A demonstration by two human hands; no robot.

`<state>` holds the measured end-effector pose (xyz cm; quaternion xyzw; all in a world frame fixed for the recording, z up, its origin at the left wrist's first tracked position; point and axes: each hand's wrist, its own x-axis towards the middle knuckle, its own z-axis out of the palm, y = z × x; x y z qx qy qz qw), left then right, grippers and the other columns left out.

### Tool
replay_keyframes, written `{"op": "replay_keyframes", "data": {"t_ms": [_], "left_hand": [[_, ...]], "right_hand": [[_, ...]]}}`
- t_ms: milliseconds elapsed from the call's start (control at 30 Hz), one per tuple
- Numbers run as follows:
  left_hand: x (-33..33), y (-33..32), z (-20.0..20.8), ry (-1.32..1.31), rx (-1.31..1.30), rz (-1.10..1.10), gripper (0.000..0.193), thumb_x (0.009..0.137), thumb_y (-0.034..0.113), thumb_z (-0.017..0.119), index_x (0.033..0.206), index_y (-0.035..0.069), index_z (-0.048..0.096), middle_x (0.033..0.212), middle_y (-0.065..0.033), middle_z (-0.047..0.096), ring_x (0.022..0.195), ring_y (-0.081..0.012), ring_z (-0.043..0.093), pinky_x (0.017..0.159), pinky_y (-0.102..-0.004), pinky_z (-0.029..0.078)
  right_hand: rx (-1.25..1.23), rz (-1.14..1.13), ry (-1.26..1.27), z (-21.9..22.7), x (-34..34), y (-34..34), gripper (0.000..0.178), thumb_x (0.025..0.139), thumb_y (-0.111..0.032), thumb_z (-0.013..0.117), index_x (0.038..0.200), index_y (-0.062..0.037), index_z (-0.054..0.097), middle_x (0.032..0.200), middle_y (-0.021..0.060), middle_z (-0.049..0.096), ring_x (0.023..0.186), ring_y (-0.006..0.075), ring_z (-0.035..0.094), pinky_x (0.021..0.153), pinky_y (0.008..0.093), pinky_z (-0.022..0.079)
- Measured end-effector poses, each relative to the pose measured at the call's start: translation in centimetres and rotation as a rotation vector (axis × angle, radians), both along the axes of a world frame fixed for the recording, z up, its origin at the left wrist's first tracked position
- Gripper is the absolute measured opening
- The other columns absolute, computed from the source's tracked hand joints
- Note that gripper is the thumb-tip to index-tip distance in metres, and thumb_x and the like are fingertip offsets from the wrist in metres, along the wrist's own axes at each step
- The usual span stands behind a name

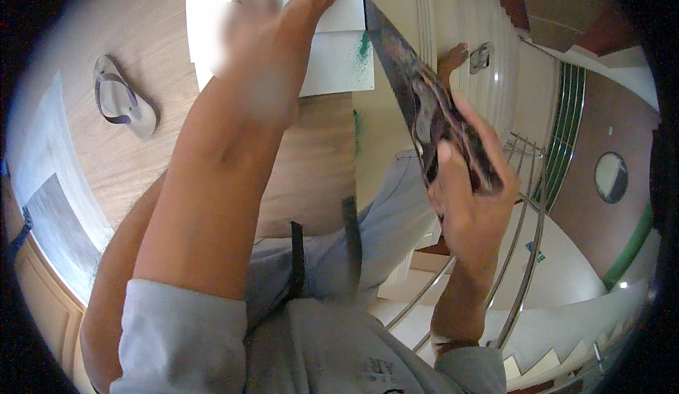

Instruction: The person cuts a white rectangular panel using a hand saw while sitting on the floor, then carries the cut piece to a wall and fits it into a corner gap.

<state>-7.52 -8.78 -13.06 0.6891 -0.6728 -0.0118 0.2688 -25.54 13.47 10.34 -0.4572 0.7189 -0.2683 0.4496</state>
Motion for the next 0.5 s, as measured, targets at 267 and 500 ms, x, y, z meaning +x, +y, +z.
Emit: {"op": "replay_keyframes", "data": {"t_ms": [267, 500], "left_hand": [[0.3, -0.2, 0.7, -0.021, -0.028, -0.017, 0.027, 0.096, 0.014, 0.045, 0.107, -0.005, 0.061, 0.108, -0.0278, 0.061, 0.105, -0.0434, 0.056, 0.095, -0.0513, 0.046], [0.0, 0.7, 0.2, -0.061, -0.133, -0.008, 0.024, 0.097, 0.016, 0.050, 0.104, -0.003, 0.062, 0.103, -0.0252, 0.064, 0.104, -0.0422, 0.060, 0.092, -0.0524, 0.048]], "right_hand": [[-0.035, 0.062, -0.021, -2.5, 0.8, -2.8, 0.042, 0.094, -0.002, 0.063, 0.135, 0.0051, 0.061, 0.117, 0.0167, 0.073, 0.097, 0.0174, 0.070, 0.088, 0.0294, 0.055], [-0.143, 0.113, -0.029, -3.5, 1.0, -2.8, 0.042, 0.095, -0.004, 0.064, 0.136, 0.0066, 0.060, 0.114, 0.0158, 0.073, 0.097, 0.0170, 0.069, 0.088, 0.0287, 0.054]]}}
